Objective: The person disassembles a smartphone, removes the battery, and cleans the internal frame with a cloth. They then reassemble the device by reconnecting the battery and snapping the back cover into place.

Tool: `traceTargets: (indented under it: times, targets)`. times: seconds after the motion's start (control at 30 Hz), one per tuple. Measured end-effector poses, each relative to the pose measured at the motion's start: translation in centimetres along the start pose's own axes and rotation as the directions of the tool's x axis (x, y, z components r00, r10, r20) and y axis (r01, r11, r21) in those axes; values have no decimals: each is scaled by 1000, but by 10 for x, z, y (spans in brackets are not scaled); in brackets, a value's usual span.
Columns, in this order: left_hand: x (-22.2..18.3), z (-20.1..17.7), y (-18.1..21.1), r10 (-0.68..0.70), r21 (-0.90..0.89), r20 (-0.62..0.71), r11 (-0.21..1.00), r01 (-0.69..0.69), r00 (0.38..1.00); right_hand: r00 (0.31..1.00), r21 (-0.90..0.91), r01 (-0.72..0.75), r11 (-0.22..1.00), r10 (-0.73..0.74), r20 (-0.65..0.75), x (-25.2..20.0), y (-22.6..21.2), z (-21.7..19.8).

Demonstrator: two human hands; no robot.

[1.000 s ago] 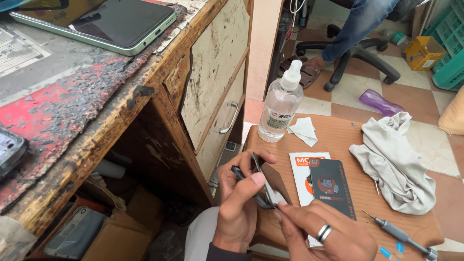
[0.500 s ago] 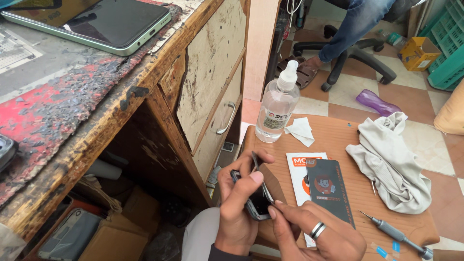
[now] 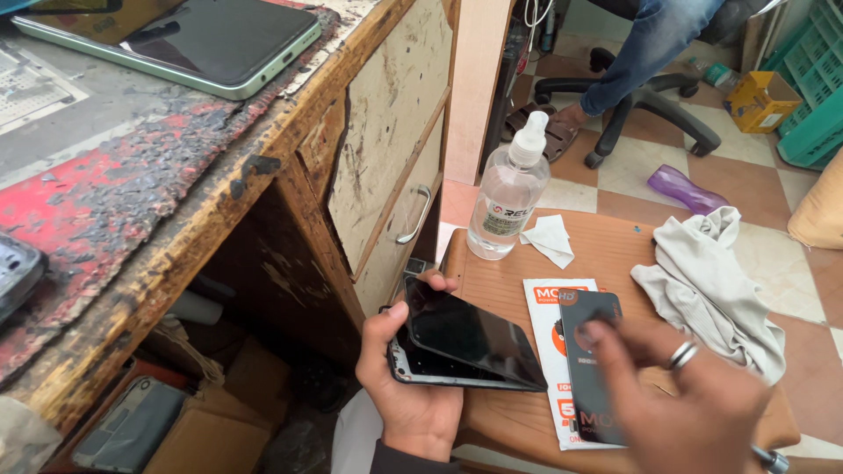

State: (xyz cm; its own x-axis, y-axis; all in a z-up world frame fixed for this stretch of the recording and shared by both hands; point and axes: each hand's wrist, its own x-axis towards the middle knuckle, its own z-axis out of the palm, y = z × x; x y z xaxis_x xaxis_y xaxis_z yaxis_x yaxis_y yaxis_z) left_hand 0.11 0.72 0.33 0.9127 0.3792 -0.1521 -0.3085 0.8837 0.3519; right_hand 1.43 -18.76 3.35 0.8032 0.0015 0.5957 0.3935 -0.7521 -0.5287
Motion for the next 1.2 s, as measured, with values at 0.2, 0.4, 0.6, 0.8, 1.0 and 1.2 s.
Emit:
traceTargets:
  times: [0.2, 0.4, 0.6, 0.8, 1.0, 1.2]
  targets:
    - [0, 0, 1, -103, -150, 6, 983, 102, 995, 825, -292, -409, 865, 487, 288, 14, 79, -6]
    - [0, 0, -8, -133, -148, 39, 979, 138, 990, 849, -378, -354, 855, 463, 255, 13, 83, -11]
    - [-3, 6, -21, -237, -134, 1, 963, 235, 972, 727, 320, -270, 908, -26, 687, 20, 50, -17]
    - [-8, 12, -24, -336, -75, 20, 939, 336, 942, 695, 163, -185, 969, 12, 719, 4, 19, -4]
    - [-7, 20, -28, -343, -78, -96, 939, 336, 934, 665, 275, -345, 897, 27, 747, 7, 19, -2]
    - [-3, 14, -32, -309, -106, -95, 948, 299, 946, 703, 334, -362, 870, 20, 711, 2, 28, 3]
